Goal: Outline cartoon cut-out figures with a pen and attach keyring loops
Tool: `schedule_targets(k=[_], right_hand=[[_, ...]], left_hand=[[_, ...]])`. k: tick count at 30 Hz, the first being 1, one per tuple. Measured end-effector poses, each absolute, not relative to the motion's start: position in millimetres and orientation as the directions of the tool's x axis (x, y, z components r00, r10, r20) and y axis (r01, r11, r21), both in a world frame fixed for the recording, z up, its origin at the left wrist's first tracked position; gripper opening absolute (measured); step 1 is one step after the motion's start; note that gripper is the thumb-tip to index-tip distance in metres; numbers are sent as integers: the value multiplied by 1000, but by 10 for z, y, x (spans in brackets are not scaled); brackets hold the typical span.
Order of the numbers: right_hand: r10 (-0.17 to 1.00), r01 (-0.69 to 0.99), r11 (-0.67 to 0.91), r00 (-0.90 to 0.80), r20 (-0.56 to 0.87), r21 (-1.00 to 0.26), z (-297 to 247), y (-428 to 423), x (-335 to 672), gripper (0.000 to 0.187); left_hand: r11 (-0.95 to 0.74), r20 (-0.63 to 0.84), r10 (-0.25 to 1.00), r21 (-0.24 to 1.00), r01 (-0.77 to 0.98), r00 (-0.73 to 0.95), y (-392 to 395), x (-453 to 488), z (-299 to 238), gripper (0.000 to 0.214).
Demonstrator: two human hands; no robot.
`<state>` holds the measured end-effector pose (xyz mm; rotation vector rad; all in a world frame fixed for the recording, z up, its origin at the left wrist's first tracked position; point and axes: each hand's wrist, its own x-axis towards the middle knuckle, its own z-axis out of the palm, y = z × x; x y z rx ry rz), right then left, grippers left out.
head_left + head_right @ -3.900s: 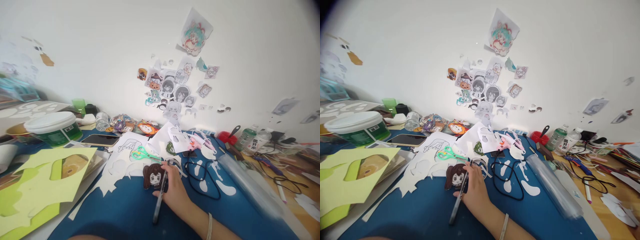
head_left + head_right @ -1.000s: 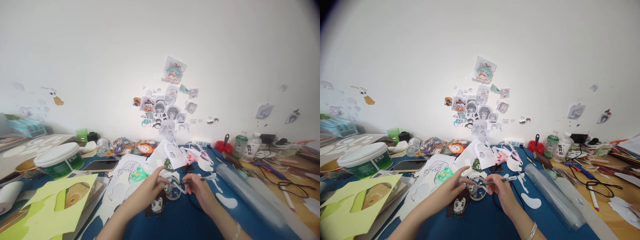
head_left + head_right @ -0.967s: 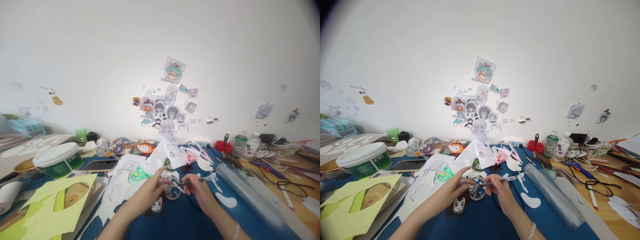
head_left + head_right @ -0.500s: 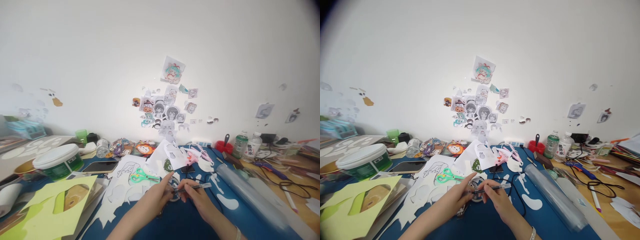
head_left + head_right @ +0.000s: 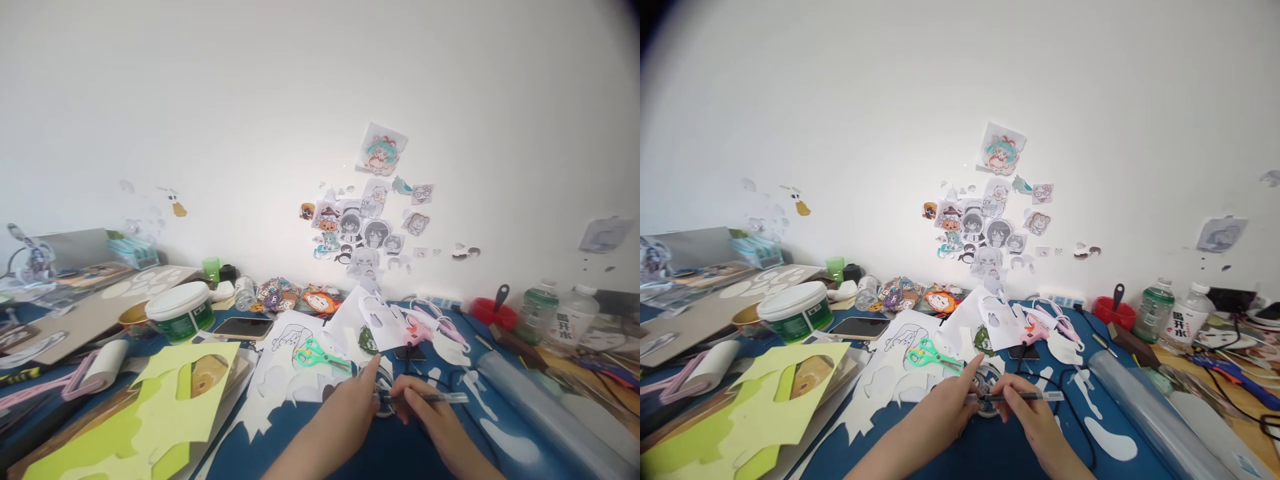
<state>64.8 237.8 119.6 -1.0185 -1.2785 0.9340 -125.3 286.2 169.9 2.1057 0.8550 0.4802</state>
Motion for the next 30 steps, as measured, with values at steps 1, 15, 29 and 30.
schedule_targets(k=[1,15,29,30], right_hand=[[953,25,299,47,299,-954,1181,2381,634,37],[950,34,298,85,300,-954,1213,2369,640,38],[961,-17,247,135,243,-969,1223,2368,622,40],[960,-33,249,141,243,-968,1217,2373,627,40]], left_hand=[[-464,43,717,774,430,696,2847,-1237,1687,68],[-521,60,754,661,540,654,2838,-1148,1576,60],[-423,28,809,722,547,588,2750,-1078,1724,55],[-415,23,809,731,542,588,2750,-1078,1738,54]])
